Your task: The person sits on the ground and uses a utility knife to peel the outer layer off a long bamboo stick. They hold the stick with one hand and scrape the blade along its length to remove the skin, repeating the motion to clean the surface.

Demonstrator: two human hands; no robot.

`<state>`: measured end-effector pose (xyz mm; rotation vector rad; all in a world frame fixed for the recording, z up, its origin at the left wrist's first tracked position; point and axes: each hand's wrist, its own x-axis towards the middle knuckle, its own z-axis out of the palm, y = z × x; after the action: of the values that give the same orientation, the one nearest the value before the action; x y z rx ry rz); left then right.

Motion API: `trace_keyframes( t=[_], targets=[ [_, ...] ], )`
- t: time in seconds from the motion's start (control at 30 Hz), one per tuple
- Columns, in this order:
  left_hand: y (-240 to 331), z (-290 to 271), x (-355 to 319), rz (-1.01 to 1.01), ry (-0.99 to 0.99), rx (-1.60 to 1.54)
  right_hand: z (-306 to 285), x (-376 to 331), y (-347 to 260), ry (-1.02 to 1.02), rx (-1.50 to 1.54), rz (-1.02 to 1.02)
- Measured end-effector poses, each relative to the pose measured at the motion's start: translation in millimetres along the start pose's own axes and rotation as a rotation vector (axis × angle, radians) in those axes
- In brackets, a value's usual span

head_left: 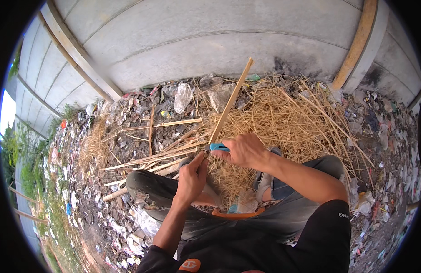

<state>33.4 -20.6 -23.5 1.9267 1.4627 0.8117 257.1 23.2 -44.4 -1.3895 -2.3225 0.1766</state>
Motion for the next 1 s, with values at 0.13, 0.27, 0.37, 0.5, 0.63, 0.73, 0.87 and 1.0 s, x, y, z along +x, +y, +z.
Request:
trace_keyframes(
  t=[0.13,0.27,0.37,0.5,0.63,0.73,0.87,1.0],
  targets=[
    [-44.4,-26.1,-75.8,-0.047,-0.181,-0.038,-110.0,11.9,186.8,0.26,-0.081,0.759],
    [-40.7,-47.5,-78.9,-0.337,-0.022,-0.169,-139.1,7.0,160.7,0.47,0.004,0.642],
    [-37.1,-48.4,-51.2,-0.276,0.031,-0.177,-104.8,21.0,82.4,0.26,0.071,0.473],
    [-14.1,-32.8,-26.1,-0.192,0.068,-0.165,-72.6,18.5,5.1,0.076,0.244,0.205],
    [3.6,-16.4,-11.8,-0.121,0.034,-0.147,-55.0,1.3,-32.2,-0.104,0.284,0.126],
    [6.1,-8.2,-11.0,-0.076,0.05,-0.108,-40.1,-3.3,-33.1,-0.097,0.273,0.092],
    [6.4,0.8,-10.5,0.011,0.064,-0.044,-21.5,-1.4,-10.7,-0.059,0.227,0.122],
    [-15.1,0.5,-37.1,0.062,0.046,0.023,-32.6,20.9,44.7,-0.063,0.257,0.325]
  ],
)
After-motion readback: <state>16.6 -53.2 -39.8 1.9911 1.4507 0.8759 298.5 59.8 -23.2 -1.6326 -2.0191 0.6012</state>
